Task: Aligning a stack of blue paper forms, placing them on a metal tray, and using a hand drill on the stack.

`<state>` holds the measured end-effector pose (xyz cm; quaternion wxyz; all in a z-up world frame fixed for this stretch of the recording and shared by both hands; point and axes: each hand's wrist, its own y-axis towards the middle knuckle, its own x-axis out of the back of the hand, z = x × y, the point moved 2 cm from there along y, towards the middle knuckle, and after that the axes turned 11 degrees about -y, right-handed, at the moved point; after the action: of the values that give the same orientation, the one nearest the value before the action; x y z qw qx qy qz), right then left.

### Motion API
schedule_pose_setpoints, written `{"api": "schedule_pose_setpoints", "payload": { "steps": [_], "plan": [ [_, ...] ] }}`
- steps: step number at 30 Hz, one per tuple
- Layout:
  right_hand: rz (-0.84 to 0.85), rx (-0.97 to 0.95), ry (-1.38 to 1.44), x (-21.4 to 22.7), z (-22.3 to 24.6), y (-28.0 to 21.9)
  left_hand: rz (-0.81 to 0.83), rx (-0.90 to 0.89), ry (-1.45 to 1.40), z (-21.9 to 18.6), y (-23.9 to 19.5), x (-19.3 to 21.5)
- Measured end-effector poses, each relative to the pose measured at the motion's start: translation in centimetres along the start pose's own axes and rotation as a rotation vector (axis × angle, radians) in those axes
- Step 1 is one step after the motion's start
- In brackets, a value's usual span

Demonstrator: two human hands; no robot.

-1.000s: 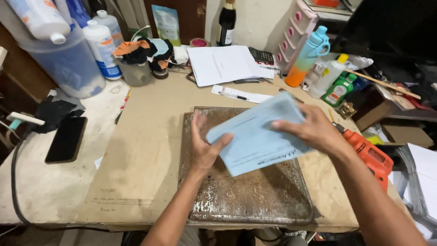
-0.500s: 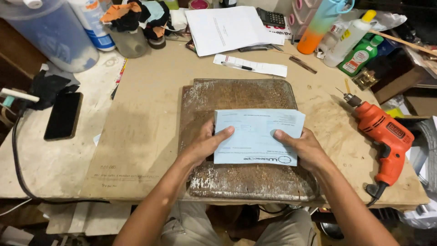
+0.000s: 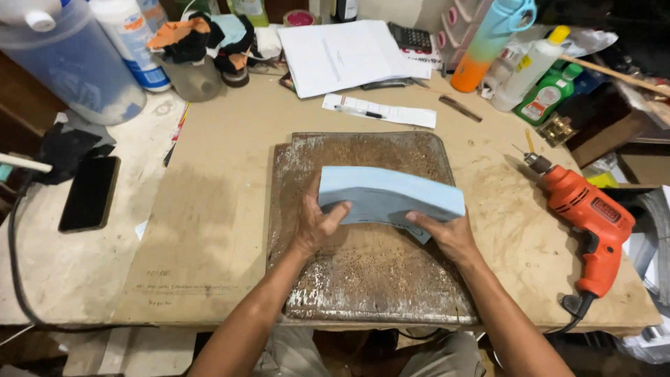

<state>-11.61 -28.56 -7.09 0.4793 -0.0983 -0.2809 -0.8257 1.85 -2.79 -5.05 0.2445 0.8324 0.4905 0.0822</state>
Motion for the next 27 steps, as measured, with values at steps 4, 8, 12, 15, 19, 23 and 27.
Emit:
{"api": "schedule_pose_setpoints", "payload": {
  "steps": [4,8,12,15,19,23,27],
  "plan": [
    [-0.007,0.004,-0.041,0.2,4.4,0.9,0.01,0.006,-0.037,0.5,-0.2,-1.0],
    [-0.012,0.007,-0.037,0.2,3.3,0.5,-0.024,0.006,-0.008,3.6,-0.5,-0.9],
    [0.034,-0.047,0.013,0.3,-0.4,1.0,-0.061,0.04,-0.01,5.0,0.2,-0.8],
    [0.08,-0.137,0.081,1.1,0.7,0.8,-0.036,0.032,-0.056,4.0,0.5,-0.5],
    [0.105,-0.511,-0.005,2.9,5.9,0.9,0.085,0.046,-0.215,-0.9,0.5,-0.2],
    [0.147,-0.527,-0.064,4.2,5.8,1.0,0.163,-0.044,-0.221,0.5,0.7,0.6],
    [0.206,-0.411,-0.177,5.1,5.1,1.5,0.164,0.056,-0.204,0.4,0.6,2.1]
  ]
}}
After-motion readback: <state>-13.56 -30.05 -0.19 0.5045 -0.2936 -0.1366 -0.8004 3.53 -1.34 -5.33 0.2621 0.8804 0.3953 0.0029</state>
